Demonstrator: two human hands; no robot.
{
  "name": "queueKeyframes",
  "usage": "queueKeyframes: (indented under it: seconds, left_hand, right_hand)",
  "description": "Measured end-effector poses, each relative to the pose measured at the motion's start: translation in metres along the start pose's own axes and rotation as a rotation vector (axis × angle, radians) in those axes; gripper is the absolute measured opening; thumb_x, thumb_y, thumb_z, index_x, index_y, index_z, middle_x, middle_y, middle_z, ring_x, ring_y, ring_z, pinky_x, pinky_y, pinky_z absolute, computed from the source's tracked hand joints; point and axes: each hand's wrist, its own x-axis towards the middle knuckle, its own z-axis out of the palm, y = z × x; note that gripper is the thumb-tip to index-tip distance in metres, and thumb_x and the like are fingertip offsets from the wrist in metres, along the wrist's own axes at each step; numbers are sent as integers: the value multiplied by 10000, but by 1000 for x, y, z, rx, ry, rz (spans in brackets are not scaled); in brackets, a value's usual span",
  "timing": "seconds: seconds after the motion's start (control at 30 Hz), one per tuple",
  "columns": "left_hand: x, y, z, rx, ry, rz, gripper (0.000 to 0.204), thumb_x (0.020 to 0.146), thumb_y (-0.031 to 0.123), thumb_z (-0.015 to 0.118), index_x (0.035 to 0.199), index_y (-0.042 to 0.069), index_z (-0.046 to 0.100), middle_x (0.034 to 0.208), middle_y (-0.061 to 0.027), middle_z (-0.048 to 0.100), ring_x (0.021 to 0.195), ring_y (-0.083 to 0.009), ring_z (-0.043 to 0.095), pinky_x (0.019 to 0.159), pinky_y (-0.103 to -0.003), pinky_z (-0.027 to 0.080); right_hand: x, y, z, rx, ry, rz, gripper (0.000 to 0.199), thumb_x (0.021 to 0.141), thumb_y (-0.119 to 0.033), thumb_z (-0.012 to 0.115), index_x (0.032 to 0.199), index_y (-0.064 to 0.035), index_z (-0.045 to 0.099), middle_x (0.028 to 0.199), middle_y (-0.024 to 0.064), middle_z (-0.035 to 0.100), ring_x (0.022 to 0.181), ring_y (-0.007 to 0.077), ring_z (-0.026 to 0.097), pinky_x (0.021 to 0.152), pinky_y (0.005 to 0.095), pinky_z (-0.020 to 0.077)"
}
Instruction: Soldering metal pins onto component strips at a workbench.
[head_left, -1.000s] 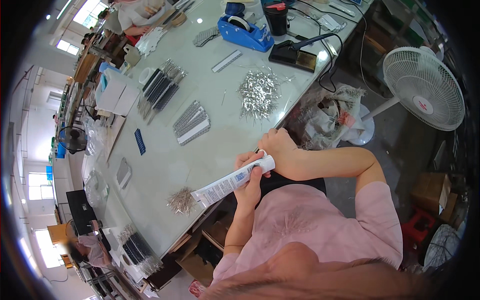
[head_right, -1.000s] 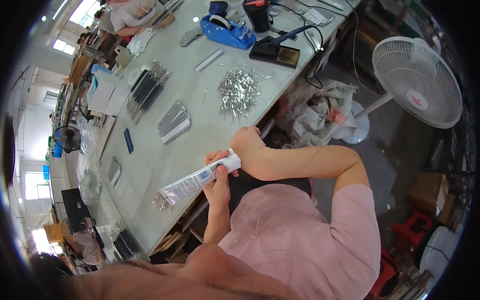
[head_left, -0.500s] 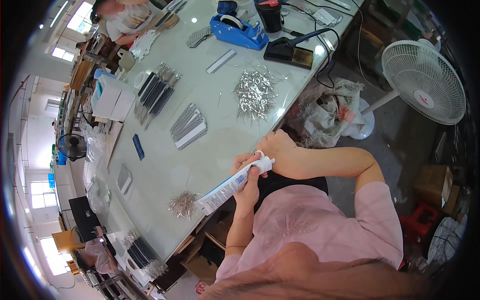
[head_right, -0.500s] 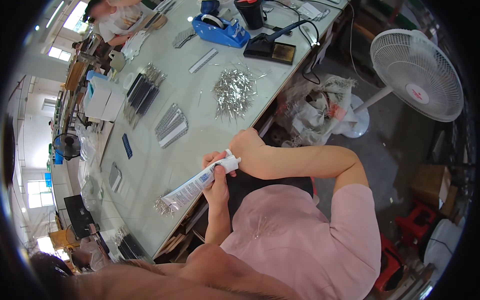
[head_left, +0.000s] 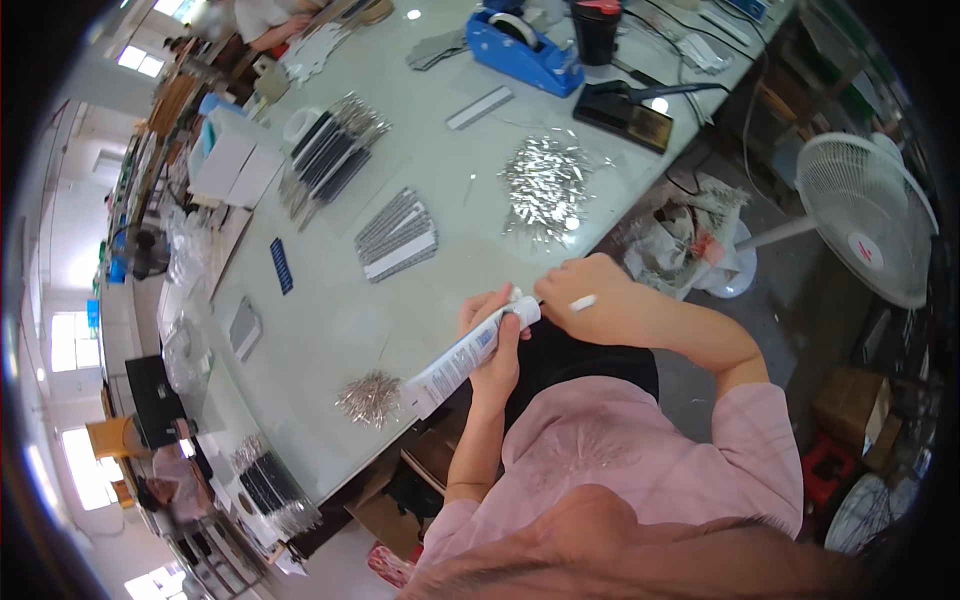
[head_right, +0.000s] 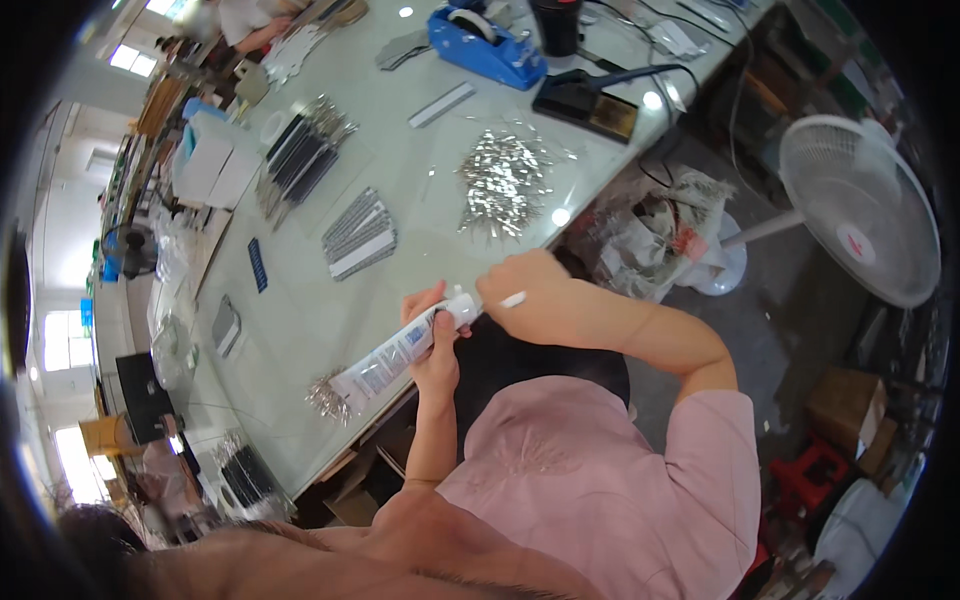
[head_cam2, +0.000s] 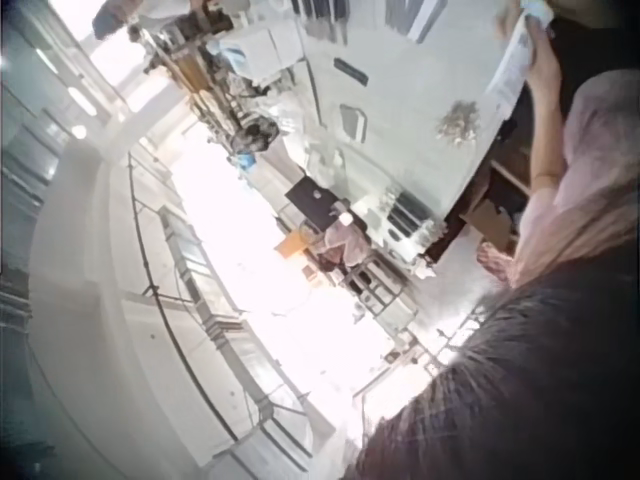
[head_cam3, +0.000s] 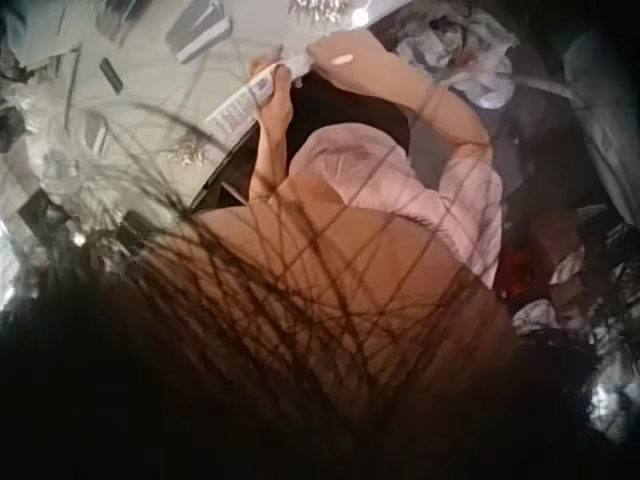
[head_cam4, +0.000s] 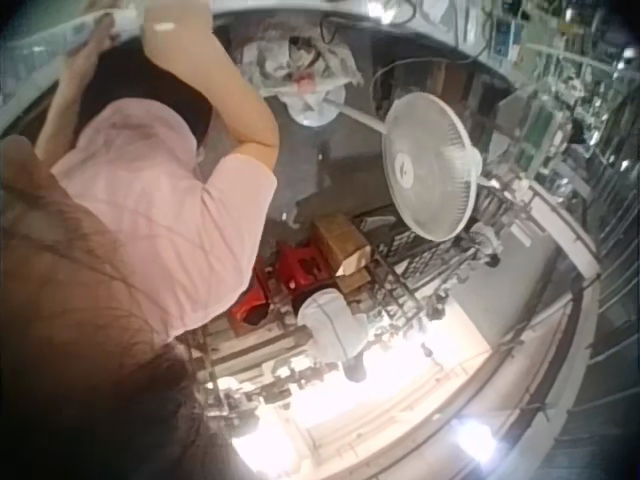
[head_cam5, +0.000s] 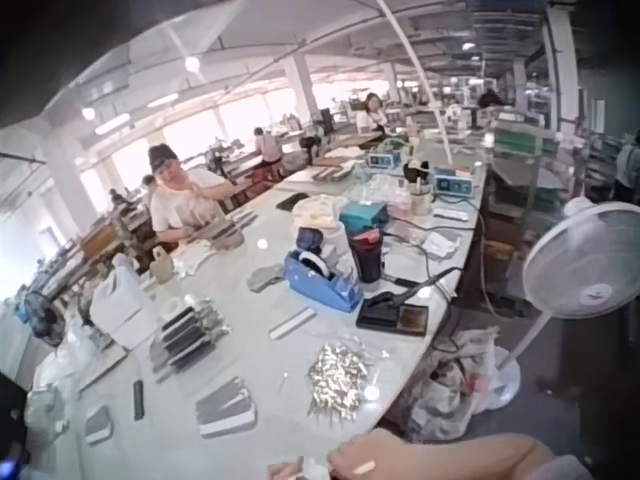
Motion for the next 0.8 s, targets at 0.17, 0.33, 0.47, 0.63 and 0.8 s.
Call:
queueKeyframes:
  seconds: [0.17,0.33,0.47,0.63,0.8]
  left_hand:
    - [16,5,-15,-120,89,-97,128,898,65,610,993,30,531,1066,-70,502,662,-76,507,530,-193,428]
    - [22,-8,-25,-269,89,-61,323,799,198,767,977,38,551,1046,-65,519,710,-100,515,577,-214,428]
    - [24,-10,-31,-165,135,-4,310,762,179,801,915,44,567,959,-60,547,804,-138,539,719,-279,453]
    - [31,-18,-30,364,137,281,277,715,56,801,831,74,550,841,-81,587,749,-169,568,615,-284,452]
    - [26,-1,-4,501,169,238,228,780,69,756,804,100,531,807,-69,589,659,-190,577,576,-309,463]
  right_hand:
    - [19,13,12,1060,305,-103,526,867,-126,656,1348,-35,463,1122,120,606,1010,200,604,815,310,520]
    - [43,19,38,1666,-250,-200,508,861,-93,694,1311,21,488,1136,79,620,1002,145,607,872,283,502]
    - [55,17,39,1605,-246,-55,405,861,-87,701,1221,27,554,1065,68,652,955,122,632,848,262,511]
    - [53,15,27,1558,-120,39,367,845,-38,692,1182,46,574,1063,68,656,945,104,636,826,225,516]
    - [35,15,20,1594,-87,87,304,888,-52,625,1173,51,602,1032,88,670,936,125,651,827,236,523]
